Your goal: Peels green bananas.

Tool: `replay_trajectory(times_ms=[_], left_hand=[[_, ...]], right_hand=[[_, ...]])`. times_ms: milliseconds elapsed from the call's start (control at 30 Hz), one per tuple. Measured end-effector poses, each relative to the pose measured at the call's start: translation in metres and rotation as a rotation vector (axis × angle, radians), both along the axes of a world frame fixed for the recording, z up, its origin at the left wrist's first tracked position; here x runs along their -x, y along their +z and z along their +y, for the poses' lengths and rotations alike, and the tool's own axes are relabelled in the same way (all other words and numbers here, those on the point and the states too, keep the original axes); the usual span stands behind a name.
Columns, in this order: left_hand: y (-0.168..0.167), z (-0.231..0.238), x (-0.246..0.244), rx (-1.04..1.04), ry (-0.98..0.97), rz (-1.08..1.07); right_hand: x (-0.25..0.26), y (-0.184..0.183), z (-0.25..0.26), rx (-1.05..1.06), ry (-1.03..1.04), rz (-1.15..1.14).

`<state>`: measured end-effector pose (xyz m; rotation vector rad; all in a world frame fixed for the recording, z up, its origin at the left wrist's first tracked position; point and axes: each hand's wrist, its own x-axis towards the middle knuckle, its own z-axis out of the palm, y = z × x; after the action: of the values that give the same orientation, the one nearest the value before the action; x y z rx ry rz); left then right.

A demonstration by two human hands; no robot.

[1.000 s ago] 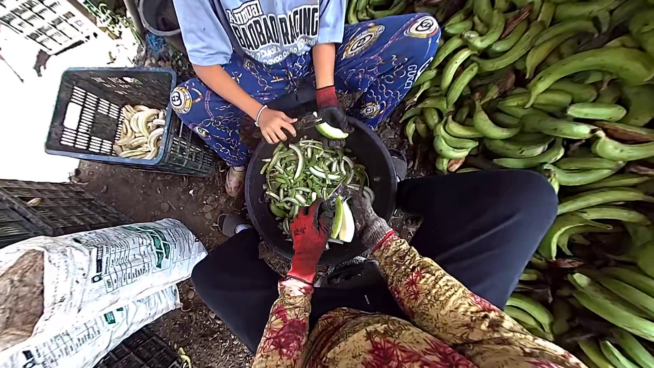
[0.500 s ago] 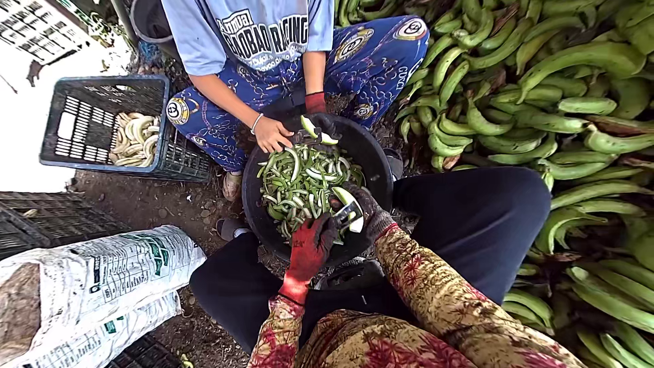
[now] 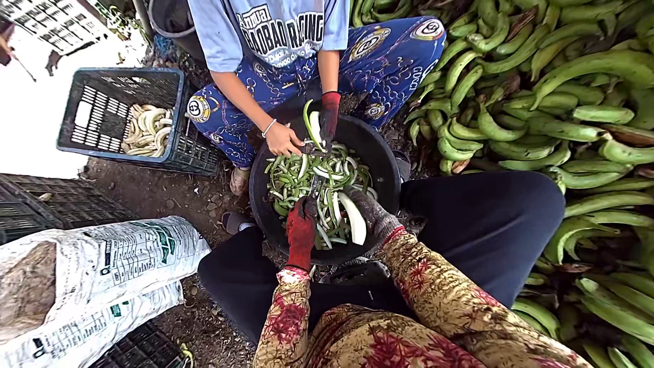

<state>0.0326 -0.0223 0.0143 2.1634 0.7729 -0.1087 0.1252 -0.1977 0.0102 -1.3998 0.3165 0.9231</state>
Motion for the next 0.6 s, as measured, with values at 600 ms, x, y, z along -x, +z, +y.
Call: replay_trajectory(times_ms=[600], left_hand=[[-0.04,0.031,0.075,0.94,0.992,-0.504]], right_hand=[[0.018,-0.001,0.049,0.694,1.405,-0.468]])
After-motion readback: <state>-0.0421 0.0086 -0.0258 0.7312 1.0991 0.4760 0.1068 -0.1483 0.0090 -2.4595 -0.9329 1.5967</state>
